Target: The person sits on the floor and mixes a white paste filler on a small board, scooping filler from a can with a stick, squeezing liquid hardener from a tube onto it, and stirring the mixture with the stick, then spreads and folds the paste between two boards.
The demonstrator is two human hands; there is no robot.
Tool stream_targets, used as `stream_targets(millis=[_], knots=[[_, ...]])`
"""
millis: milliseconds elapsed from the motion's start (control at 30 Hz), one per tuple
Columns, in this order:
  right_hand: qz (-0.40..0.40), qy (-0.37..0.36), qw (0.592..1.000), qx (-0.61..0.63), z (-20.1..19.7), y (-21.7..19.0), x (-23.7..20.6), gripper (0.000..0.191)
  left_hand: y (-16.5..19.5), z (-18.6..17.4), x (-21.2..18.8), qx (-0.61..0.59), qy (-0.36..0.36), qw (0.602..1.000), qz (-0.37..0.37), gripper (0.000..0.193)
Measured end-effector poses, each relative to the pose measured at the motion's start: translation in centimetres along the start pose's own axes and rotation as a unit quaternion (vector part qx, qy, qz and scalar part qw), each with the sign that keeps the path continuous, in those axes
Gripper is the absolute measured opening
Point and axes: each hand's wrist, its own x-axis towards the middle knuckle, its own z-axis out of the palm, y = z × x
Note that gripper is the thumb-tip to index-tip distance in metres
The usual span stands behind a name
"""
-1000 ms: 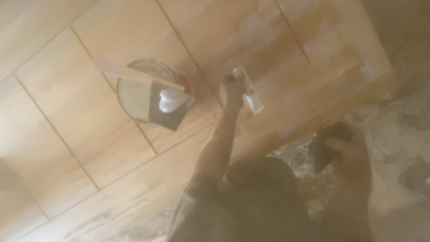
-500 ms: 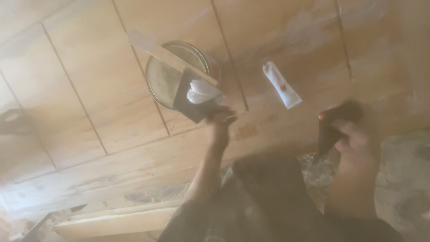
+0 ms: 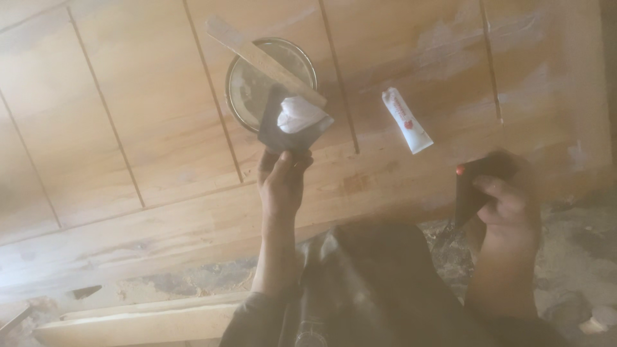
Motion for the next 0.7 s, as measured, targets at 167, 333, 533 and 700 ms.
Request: stream_targets(millis=[167, 333, 533, 700], knots=[[-0.011, -0.017, 0.999, 0.041, 0.4, 0.7, 0.0, 0.02, 1.5, -1.3, -0.1, -0.033, -0.083, 0.994, 0.058, 0.049], [-0.015, -0.045, 0.998, 0.03, 2.0, 0.5, 0.1, 0.022, 3.8, -0.8, -0.6, -0.036, -0.086, 0.993, 0.077, 0.082], [0.011, -0.035, 0.996, 0.076, 3.9, 0.1, -0.6, 0.026, 5.8, 1.2, -1.7, -0.039, -0.158, 0.983, 0.087, 0.098], [0.043, -0.028, 0.995, 0.083, 6.0, 0.3, -1.3, 0.027, 5.4, 1.2, -2.2, -0.07, -0.153, 0.984, 0.063, 0.099]])
